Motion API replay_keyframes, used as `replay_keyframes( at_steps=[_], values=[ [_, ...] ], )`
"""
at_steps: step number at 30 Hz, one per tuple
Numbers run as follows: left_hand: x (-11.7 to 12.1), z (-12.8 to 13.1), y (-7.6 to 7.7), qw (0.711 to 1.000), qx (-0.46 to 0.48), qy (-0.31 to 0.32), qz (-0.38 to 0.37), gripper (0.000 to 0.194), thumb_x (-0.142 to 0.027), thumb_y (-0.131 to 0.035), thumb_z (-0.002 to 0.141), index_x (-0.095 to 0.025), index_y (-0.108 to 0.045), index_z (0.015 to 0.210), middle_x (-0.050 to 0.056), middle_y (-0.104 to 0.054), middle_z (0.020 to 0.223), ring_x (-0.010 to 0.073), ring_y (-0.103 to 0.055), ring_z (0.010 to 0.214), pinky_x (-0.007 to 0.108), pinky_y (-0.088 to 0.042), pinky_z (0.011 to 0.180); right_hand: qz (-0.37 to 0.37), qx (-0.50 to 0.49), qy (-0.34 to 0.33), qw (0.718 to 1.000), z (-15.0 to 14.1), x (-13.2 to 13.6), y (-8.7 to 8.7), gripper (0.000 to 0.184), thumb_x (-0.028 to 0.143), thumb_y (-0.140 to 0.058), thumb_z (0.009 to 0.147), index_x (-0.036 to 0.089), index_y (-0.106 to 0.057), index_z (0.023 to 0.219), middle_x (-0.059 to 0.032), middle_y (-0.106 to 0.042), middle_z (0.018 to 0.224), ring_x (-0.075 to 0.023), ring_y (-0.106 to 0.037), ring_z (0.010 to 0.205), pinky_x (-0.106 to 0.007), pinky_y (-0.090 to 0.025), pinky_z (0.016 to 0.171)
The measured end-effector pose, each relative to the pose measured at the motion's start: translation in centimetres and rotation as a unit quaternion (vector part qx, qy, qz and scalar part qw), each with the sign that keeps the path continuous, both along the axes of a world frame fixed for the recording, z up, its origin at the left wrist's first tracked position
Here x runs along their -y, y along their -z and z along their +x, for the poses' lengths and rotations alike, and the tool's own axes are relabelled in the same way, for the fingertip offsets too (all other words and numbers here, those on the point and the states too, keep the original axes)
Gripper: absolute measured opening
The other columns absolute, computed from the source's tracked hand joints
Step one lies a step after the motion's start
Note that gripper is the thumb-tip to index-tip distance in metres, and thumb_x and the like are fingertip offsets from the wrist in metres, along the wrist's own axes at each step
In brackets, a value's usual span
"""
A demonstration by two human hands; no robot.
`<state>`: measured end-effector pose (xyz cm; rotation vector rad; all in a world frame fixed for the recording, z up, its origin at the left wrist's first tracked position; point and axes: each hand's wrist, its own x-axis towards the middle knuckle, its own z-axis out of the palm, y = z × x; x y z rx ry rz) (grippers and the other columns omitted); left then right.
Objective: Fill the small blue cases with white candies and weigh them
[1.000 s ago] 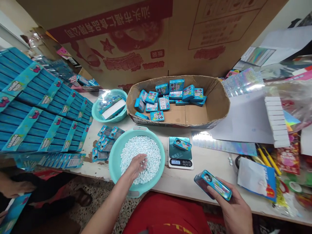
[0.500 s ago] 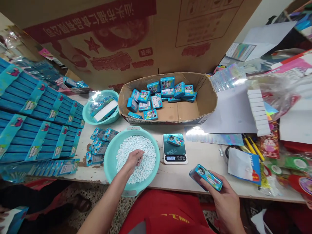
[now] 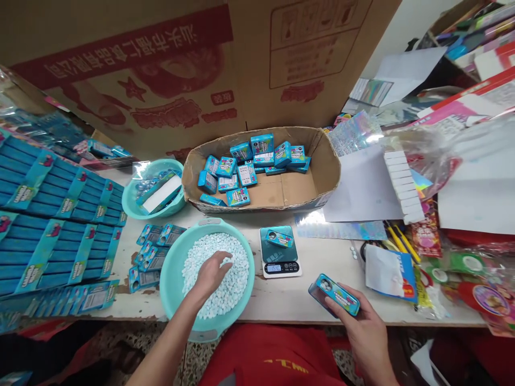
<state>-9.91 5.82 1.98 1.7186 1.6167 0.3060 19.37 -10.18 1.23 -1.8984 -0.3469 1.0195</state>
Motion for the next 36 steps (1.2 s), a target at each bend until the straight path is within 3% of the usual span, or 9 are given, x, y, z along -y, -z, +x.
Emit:
replay_keyframes(
  at_steps=[3, 5, 7, 10, 21, 29, 36],
  values=[
    [-1.1, 4.2, -1.4, 0.994, 0.002, 0.071, 0.084, 0.022, -0.024, -0.056, 0.081, -0.025, -0.063, 0.102, 0.005, -0.061, 0.107, 0.0249, -0.055, 0.101, 0.035, -0.039, 0.09, -0.001, 0.002, 0.002, 1.0, 0.0, -0.5, -0.2, 0.064, 0.053, -0.077, 0.048, 0.015, -0.062, 0.097, -0.0058, -0.067, 0.09, -0.0244, -0.061, 0.084, -0.032, -0.05, 0.078],
    [-2.3, 7.5, -2.1, 0.978, -0.011, 0.166, 0.126, 0.034, -0.022, -0.053, 0.084, -0.024, -0.054, 0.118, 0.005, -0.055, 0.12, 0.0235, -0.049, 0.111, 0.036, -0.037, 0.096, -0.01, 0.005, 0.002, 1.0, 0.0, -0.9, -0.5, 0.065, 0.054, -0.077, 0.045, 0.015, -0.062, 0.095, -0.0057, -0.068, 0.088, -0.0243, -0.061, 0.083, -0.031, -0.05, 0.076],
    [-3.6, 10.2, -2.5, 0.958, -0.044, 0.252, 0.126, 0.047, -0.021, -0.057, 0.082, -0.022, -0.046, 0.128, 0.006, -0.048, 0.131, 0.024, -0.043, 0.118, 0.037, -0.035, 0.1, -0.015, 0.007, 0.001, 1.0, -0.1, -1.2, -0.8, 0.066, 0.054, -0.077, 0.043, 0.015, -0.063, 0.094, -0.0057, -0.068, 0.087, -0.0239, -0.061, 0.082, -0.031, -0.05, 0.076],
    [-5.0, 12.2, -2.6, 0.947, -0.086, 0.291, 0.108, 0.057, -0.021, -0.062, 0.078, -0.018, -0.043, 0.131, 0.009, -0.042, 0.136, 0.0267, -0.038, 0.121, 0.039, -0.034, 0.102, -0.014, 0.008, -0.001, 1.0, 0.0, -1.4, -0.8, 0.065, 0.053, -0.077, 0.044, 0.015, -0.063, 0.094, -0.0056, -0.068, 0.086, -0.0229, -0.061, 0.081, -0.031, -0.05, 0.076],
    [-4.9, 9.7, -2.2, 0.964, -0.071, 0.253, 0.037, 0.057, -0.022, -0.061, 0.079, -0.018, -0.041, 0.132, 0.009, -0.043, 0.134, 0.0247, -0.038, 0.124, 0.039, -0.032, 0.103, 0.014, 0.008, -0.019, 1.0, 0.0, -1.7, 0.3, 0.061, 0.05, -0.078, 0.047, 0.016, -0.062, 0.096, -0.0054, -0.068, 0.087, -0.022, -0.061, 0.08, -0.032, -0.05, 0.076],
    [-4.8, 10.1, -1.1, 0.961, -0.068, 0.264, 0.048, 0.064, -0.021, -0.062, 0.077, -0.019, -0.036, 0.136, 0.008, -0.041, 0.136, 0.0254, -0.036, 0.125, 0.039, -0.03, 0.105, -0.002, 0.025, -0.025, 0.999, 0.1, -1.2, 0.2, 0.064, 0.052, -0.078, 0.048, 0.016, -0.063, 0.098, -0.0061, -0.068, 0.088, -0.024, -0.061, 0.081, -0.034, -0.05, 0.075],
    [-4.8, 10.3, -1.2, 0.957, -0.087, 0.272, 0.048, 0.066, -0.021, -0.063, 0.076, -0.019, -0.036, 0.136, 0.008, -0.042, 0.135, 0.0269, -0.038, 0.124, 0.039, -0.032, 0.103, 0.013, 0.025, -0.012, 1.0, -0.2, -0.2, 0.5, 0.059, 0.05, -0.077, 0.053, 0.017, -0.062, 0.1, -0.0057, -0.067, 0.09, -0.0232, -0.061, 0.081, -0.034, -0.049, 0.075]
  ],
)
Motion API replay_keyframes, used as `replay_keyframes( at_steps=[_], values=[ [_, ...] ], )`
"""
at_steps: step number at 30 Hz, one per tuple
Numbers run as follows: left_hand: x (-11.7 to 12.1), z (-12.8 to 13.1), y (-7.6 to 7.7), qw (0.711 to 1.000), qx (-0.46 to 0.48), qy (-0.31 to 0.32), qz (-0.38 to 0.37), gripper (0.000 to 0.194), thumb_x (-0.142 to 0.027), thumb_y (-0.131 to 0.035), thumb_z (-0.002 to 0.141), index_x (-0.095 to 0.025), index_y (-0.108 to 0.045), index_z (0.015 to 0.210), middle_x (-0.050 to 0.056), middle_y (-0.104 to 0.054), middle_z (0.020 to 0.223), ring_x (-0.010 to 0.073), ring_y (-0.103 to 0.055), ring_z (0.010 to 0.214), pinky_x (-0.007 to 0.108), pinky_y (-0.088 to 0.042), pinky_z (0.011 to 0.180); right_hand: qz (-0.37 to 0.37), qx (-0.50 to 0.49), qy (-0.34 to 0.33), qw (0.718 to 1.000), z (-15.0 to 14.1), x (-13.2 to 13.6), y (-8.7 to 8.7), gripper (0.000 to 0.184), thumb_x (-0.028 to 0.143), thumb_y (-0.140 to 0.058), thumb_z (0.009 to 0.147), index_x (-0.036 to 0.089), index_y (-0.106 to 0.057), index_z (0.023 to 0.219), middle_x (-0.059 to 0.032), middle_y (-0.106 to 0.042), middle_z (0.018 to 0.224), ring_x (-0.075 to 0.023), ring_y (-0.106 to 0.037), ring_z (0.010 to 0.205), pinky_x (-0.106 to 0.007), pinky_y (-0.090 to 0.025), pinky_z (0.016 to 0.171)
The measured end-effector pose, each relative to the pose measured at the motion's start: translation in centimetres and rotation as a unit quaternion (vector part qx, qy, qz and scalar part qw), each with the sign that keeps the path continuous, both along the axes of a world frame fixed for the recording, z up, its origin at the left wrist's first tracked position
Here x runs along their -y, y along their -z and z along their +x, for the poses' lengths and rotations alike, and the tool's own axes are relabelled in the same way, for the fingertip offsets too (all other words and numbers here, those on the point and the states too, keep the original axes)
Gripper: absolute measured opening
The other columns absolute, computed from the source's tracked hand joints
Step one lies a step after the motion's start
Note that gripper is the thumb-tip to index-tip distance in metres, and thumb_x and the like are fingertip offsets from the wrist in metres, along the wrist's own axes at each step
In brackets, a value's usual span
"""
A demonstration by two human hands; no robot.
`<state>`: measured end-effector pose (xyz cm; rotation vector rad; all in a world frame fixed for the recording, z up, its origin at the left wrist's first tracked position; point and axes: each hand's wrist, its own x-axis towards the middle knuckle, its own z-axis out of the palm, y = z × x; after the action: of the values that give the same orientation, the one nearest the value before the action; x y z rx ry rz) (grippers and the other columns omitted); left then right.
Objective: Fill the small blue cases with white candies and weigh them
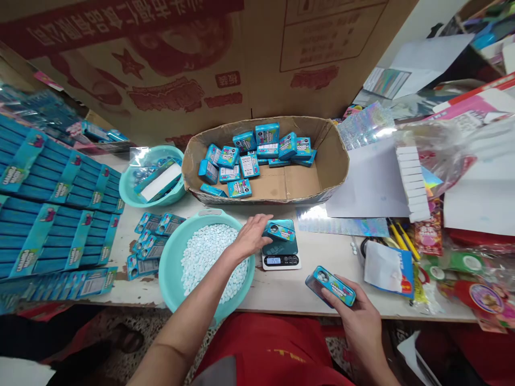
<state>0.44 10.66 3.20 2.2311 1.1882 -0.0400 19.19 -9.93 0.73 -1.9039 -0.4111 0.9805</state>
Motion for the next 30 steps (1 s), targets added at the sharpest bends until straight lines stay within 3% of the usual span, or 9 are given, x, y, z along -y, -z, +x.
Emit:
replay_keyframes(
  at_steps=[10, 21, 28, 30],
  values=[
    [-0.2, 0.4, -0.6, 1.0, -0.013, 0.01, -0.007, 0.065, -0.02, -0.061, 0.077, -0.018, -0.034, 0.136, 0.01, -0.042, 0.136, 0.0255, -0.035, 0.128, 0.04, -0.025, 0.107, 0.002, -0.004, 0.006, 1.0, -0.1, 1.1, 1.2, 0.059, 0.05, -0.077, 0.054, 0.017, -0.062, 0.101, -0.0061, -0.067, 0.092, -0.0226, -0.06, 0.081, -0.035, -0.047, 0.078],
    [-0.7, 0.3, -0.3, 1.0, 0.003, 0.014, -0.004, 0.073, -0.022, -0.063, 0.075, -0.02, -0.029, 0.139, 0.009, -0.04, 0.136, 0.0274, -0.037, 0.125, 0.04, -0.03, 0.103, -0.006, -0.003, 0.01, 1.0, -0.4, 0.3, 0.3, 0.061, 0.051, -0.077, 0.052, 0.016, -0.062, 0.099, -0.0068, -0.067, 0.09, -0.0236, -0.06, 0.079, -0.035, -0.048, 0.075],
    [-0.8, 2.4, -0.2, 0.997, -0.028, 0.058, 0.03, 0.08, -0.025, -0.068, 0.071, -0.024, -0.027, 0.14, 0.01, -0.034, 0.14, 0.0307, -0.035, 0.123, 0.045, -0.035, 0.098, -0.007, -0.006, 0.0, 1.0, -0.7, -0.1, 0.2, 0.06, 0.05, -0.077, 0.052, 0.017, -0.062, 0.099, -0.0058, -0.067, 0.09, -0.0227, -0.06, 0.08, -0.034, -0.048, 0.075],
    [-0.6, 3.3, 0.4, 0.994, -0.057, 0.083, 0.052, 0.069, -0.021, -0.065, 0.073, -0.025, -0.034, 0.135, 0.01, -0.04, 0.135, 0.0312, -0.038, 0.12, 0.047, -0.038, 0.094, -0.012, 0.001, 0.0, 1.0, -0.7, -0.2, 0.1, 0.061, 0.051, -0.077, 0.053, 0.017, -0.062, 0.101, -0.0055, -0.067, 0.091, -0.0228, -0.06, 0.081, -0.034, -0.048, 0.075]
  ],
)
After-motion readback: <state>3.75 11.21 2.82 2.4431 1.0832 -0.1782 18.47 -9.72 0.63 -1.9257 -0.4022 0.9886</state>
